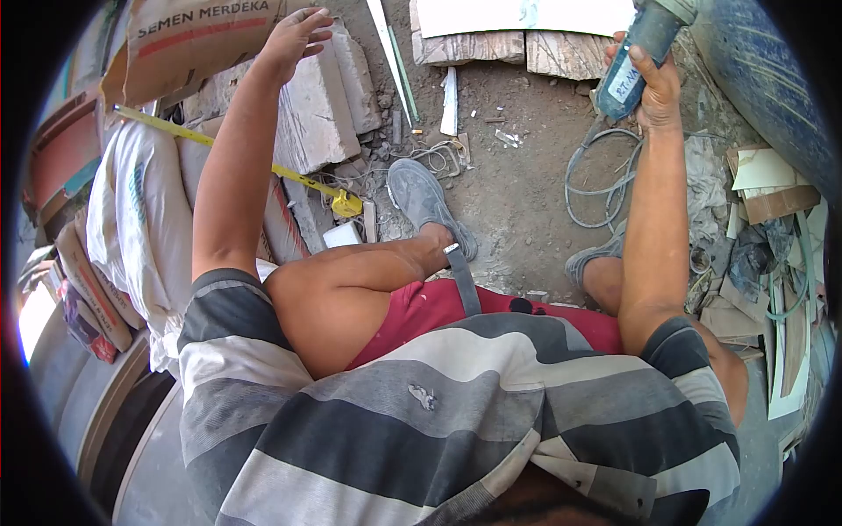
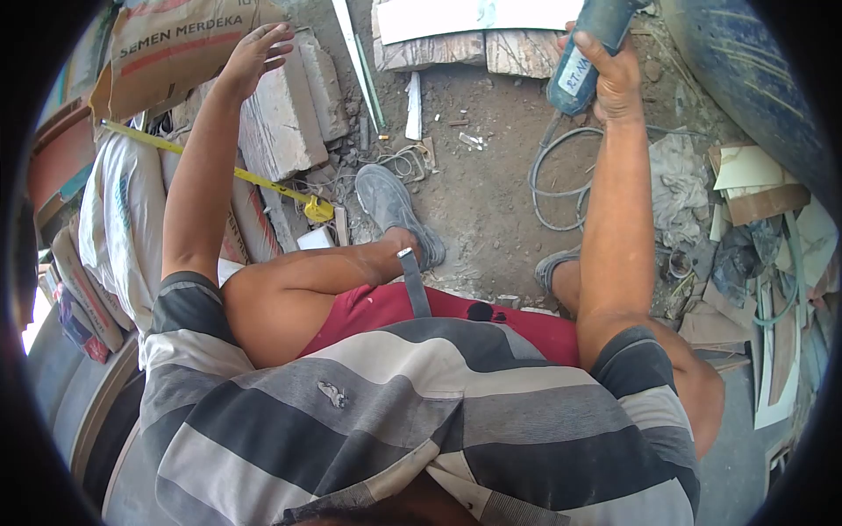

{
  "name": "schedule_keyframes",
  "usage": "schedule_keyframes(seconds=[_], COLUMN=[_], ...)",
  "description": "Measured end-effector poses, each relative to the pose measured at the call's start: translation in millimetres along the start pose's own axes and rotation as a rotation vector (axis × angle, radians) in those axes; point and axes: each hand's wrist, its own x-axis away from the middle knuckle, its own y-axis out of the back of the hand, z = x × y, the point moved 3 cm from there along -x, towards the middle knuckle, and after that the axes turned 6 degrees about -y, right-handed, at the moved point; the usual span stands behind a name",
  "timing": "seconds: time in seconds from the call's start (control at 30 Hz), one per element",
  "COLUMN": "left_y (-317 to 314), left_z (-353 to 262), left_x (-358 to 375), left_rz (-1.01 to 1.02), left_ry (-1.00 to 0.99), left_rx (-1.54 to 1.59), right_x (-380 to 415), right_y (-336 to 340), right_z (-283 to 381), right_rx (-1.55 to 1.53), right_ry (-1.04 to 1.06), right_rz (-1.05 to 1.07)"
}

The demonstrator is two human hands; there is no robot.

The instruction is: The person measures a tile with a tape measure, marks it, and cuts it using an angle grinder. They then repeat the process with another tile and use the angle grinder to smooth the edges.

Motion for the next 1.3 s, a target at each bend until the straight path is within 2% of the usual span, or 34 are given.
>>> schedule_keyframes(seconds=[0.13, 0.2, 0.3, 0.37, 0.43, 0.5, 0.57, 0.6, 0.63, 0.7, 0.73, 0.8, 0.87, 0.93, 1.0, 1.07, 1.2, 1.27, 1.3], left_y=[41, 40, 20, -7, -46, -82, -96, -103, -109, -110, -116, -115, -117, -123, -129, -134, -132, -130, -129], left_z=[8, 7, 9, 19, 33, 56, 132, 125, 105, 79, 84, 90, 128, 130, 143, 123, 135, 136, 131], left_x=[12, 24, 19, 8, 1, -10, -61, -58, -54, -40, -37, -40, -57, -55, -62, -53, -66, -65, -60], left_rz=[-0.007, -0.066, -0.124, -0.056, 0.018, 0.052, 0.32, 0.292, 0.312, 0.192, 0.207, 0.029, -0.018, 0.05, 0.02, 0.065, 0.036, 0.086, 0.094], left_ry=[-0.086, -0.082, -0.058, -0.044, 0.075, 0.215, -0.087, -0.018, -0.031, 0.42, 0.413, 0.27, 0.242, 0.29, 0.214, 0.301, 0.243, 0.386, 0.379], left_rx=[-0.073, -0.022, 0.052, -0.016, -0.022, -0.118, -0.78, -0.767, -0.76, -0.606, -0.605, -0.808, -0.868, -0.866, -0.909, -0.864, -0.893, -0.67, -0.68], right_x=[1, 0, -1, -2, -1, 2, 3, 4, 7, 13, 17, 23, 26, 32, 38, 41, 43, 41, 41], right_y=[3, 0, -5, -6, -14, -17, -13, -8, -1, 12, 12, 18, 27, 33, 35, 37, 46, 50, 53], right_z=[5, 3, 6, 5, 13, 20, 26, 27, 29, 33, 37, 49, 53, 57, 58, 60, 54, 51, 48], right_rx=[0.02, 0.026, 0.034, 0.027, 0.026, 0.013, 0.023, 0.034, 0.046, 0.089, 0.102, 0.132, 0.173, 0.211, 0.177, 0.178, 0.272, 0.3, 0.328], right_ry=[-0.069, -0.063, -0.076, -0.121, -0.087, -0.034, -0.018, -0.041, -0.069, -0.097, -0.069, -0.065, -0.03, -0.006, 0.001, 0.015, 0.002, 0.019, 0.023], right_rz=[0.042, 0.044, 0.002, -0.001, -0.022, -0.053, -0.068, -0.061, -0.059, -0.056, -0.101, -0.145, -0.189, -0.224, -0.271, -0.295, -0.294, -0.315, -0.324])
